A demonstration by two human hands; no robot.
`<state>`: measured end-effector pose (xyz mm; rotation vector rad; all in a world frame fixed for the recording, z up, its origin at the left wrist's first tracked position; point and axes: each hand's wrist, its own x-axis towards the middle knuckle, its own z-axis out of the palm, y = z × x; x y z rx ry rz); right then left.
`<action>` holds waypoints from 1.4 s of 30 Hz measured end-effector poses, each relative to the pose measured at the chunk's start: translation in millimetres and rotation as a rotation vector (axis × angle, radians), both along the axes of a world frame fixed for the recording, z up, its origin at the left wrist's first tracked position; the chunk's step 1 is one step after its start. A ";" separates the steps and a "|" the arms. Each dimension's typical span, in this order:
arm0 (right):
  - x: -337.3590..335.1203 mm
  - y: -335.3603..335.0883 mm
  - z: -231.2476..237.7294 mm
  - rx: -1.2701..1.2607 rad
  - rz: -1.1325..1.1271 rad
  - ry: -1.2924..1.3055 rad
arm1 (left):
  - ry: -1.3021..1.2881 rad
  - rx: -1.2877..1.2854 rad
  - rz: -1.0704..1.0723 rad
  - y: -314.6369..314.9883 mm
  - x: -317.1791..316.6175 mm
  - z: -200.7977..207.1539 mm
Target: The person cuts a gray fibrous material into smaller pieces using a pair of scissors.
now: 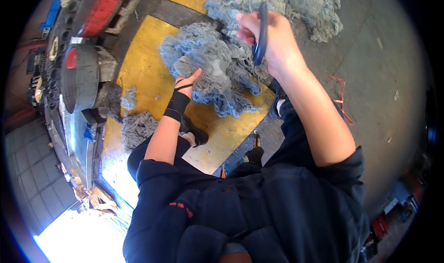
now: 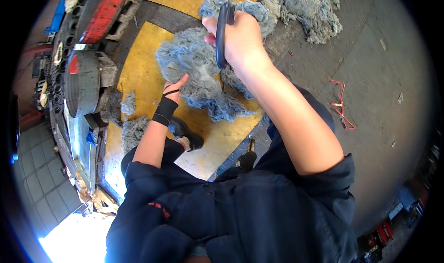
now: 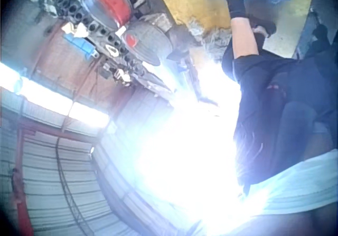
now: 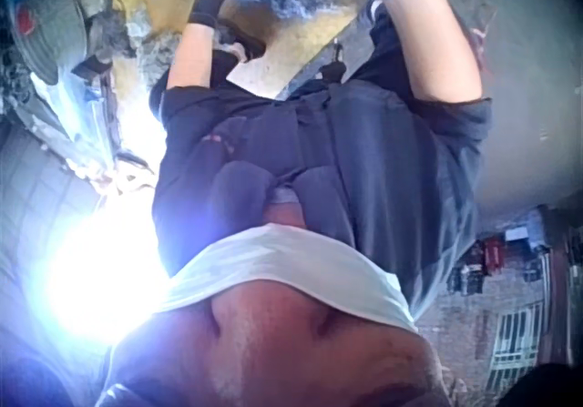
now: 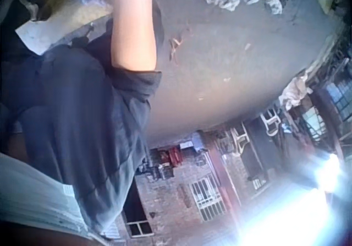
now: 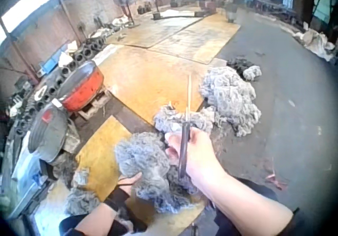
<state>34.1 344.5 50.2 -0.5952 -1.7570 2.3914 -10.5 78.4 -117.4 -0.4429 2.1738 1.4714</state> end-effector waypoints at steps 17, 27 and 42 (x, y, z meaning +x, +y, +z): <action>-23.0 -81.0 -52.2 0.268 0.435 -0.184 | 0.184 0.797 0.207 -30.5 -4.3 130.4; -48.6 -50.6 -18.7 0.237 0.403 -0.175 | 0.164 0.407 0.275 -45.1 -29.7 102.9; -71.4 80.1 -31.1 -0.427 -0.078 0.316 | 0.495 -0.345 -0.269 -78.0 -38.1 73.1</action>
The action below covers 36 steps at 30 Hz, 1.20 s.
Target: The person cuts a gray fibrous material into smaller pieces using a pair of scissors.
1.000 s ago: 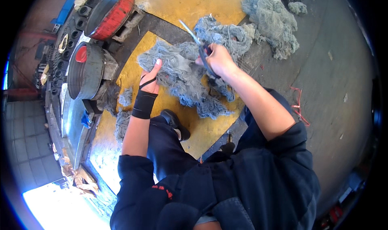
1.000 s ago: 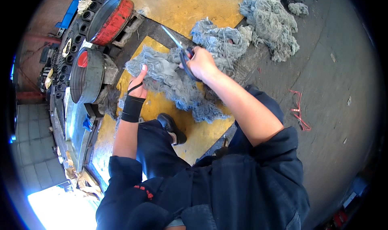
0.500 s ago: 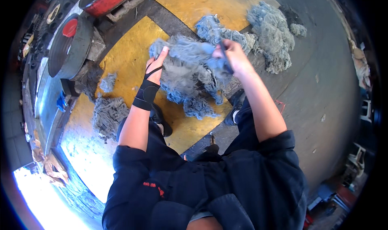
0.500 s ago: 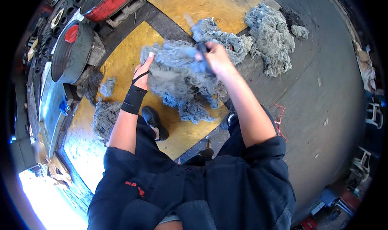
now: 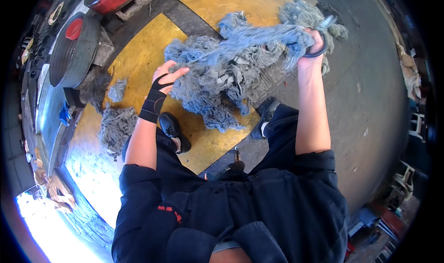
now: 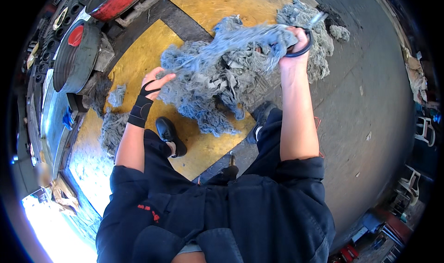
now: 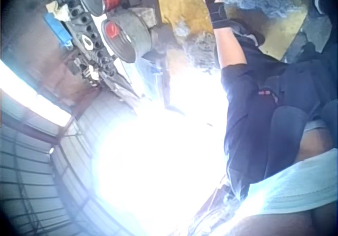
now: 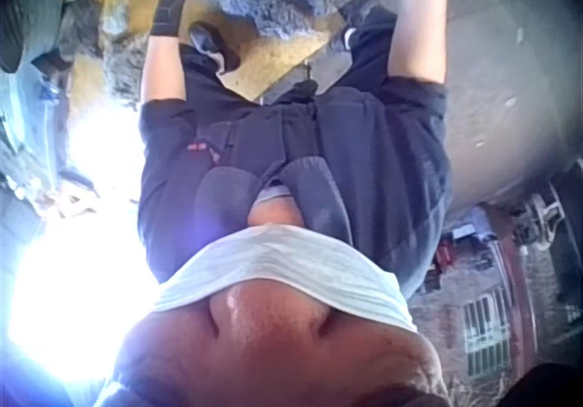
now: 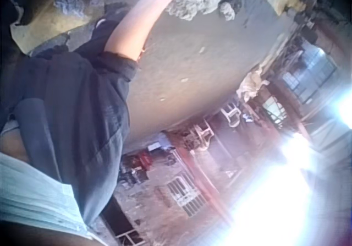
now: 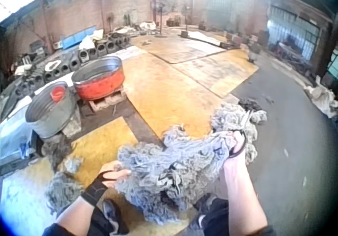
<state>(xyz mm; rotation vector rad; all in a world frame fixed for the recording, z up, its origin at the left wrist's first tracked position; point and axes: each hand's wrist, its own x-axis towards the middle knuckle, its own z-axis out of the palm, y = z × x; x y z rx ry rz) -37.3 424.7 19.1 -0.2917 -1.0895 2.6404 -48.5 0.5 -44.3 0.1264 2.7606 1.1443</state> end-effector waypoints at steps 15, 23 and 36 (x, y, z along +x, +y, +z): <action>17.5 -9.7 39.0 -0.071 -0.096 0.075 | 0.097 -0.045 0.143 -35.4 -7.3 -22.1; 15.4 -77.8 40.7 -0.153 0.333 0.031 | -0.112 0.359 -0.150 56.6 21.8 -3.3; 14.3 -139.4 20.3 0.611 0.441 -0.239 | -0.337 1.496 0.236 44.1 5.5 40.0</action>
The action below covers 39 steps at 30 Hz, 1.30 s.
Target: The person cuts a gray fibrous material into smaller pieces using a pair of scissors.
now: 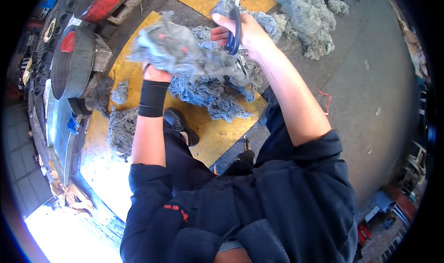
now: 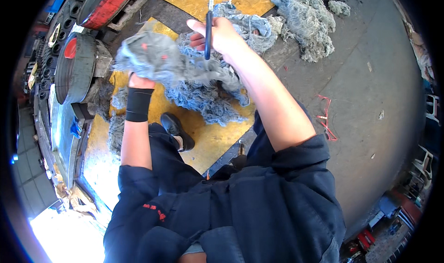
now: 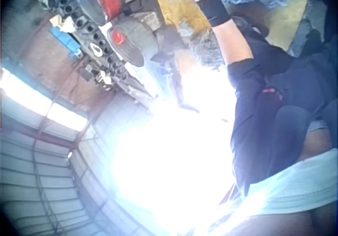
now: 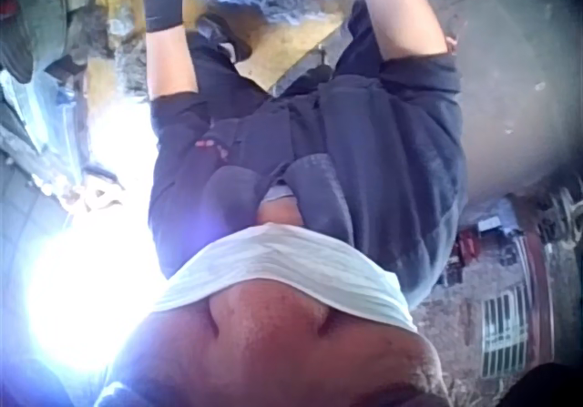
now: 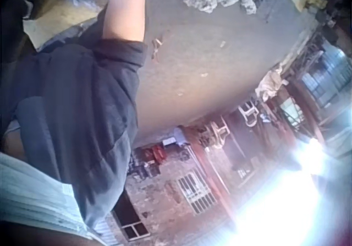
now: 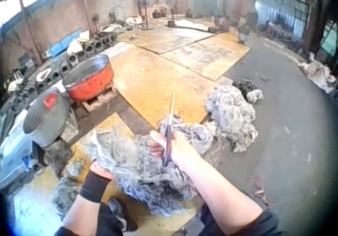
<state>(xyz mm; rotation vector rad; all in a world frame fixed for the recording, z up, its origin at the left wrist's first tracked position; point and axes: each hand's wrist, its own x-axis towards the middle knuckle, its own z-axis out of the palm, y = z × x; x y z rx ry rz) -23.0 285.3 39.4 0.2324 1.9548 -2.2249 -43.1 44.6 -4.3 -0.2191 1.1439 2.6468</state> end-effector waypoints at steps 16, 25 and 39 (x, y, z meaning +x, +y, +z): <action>-19.0 -50.3 -38.7 0.377 0.335 -0.082 | -0.013 -0.223 0.490 -109.4 40.6 50.3; -11.4 -118.3 -129.3 0.428 0.562 0.012 | 0.289 -0.266 0.282 -139.5 40.0 31.1; -5.9 -12.6 -28.1 0.351 0.277 0.003 | -0.128 -0.338 0.675 -232.1 4.1 4.9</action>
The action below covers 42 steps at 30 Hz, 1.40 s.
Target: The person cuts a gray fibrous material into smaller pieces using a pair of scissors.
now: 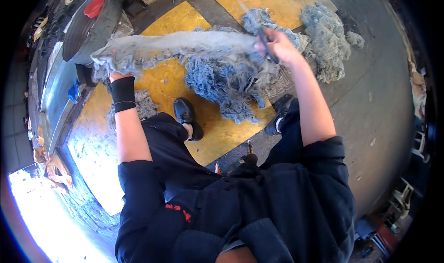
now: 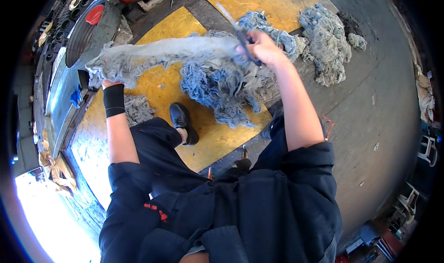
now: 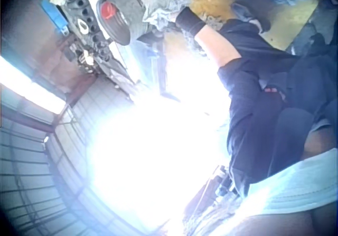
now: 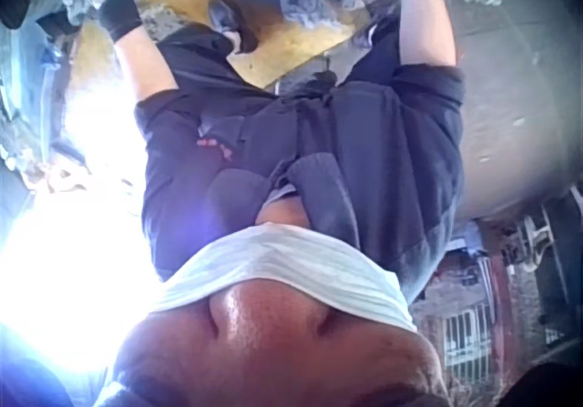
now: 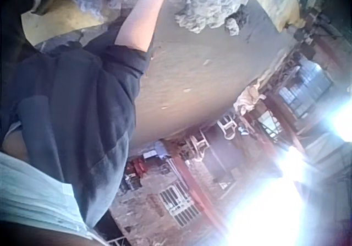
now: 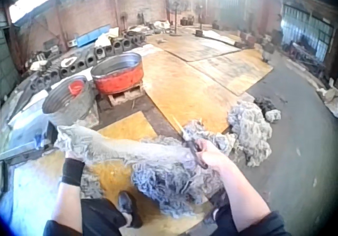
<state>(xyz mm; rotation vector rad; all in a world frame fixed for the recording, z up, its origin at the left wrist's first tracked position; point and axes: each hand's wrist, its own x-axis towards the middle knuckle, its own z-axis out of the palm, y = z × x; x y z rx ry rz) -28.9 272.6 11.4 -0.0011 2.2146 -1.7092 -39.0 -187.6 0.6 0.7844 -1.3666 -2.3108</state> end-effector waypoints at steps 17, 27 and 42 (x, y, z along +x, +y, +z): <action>-13.8 130.0 5.0 0.223 -0.987 0.451 | 0.114 -0.165 -0.412 -11.6 -28.9 -41.3; -9.2 160.8 -6.7 0.269 -1.081 0.440 | 0.052 -0.271 -0.381 -90.4 -21.0 -81.6; 6.9 78.9 27.4 0.965 -0.520 0.214 | -0.103 0.471 -0.688 92.7 -15.6 15.0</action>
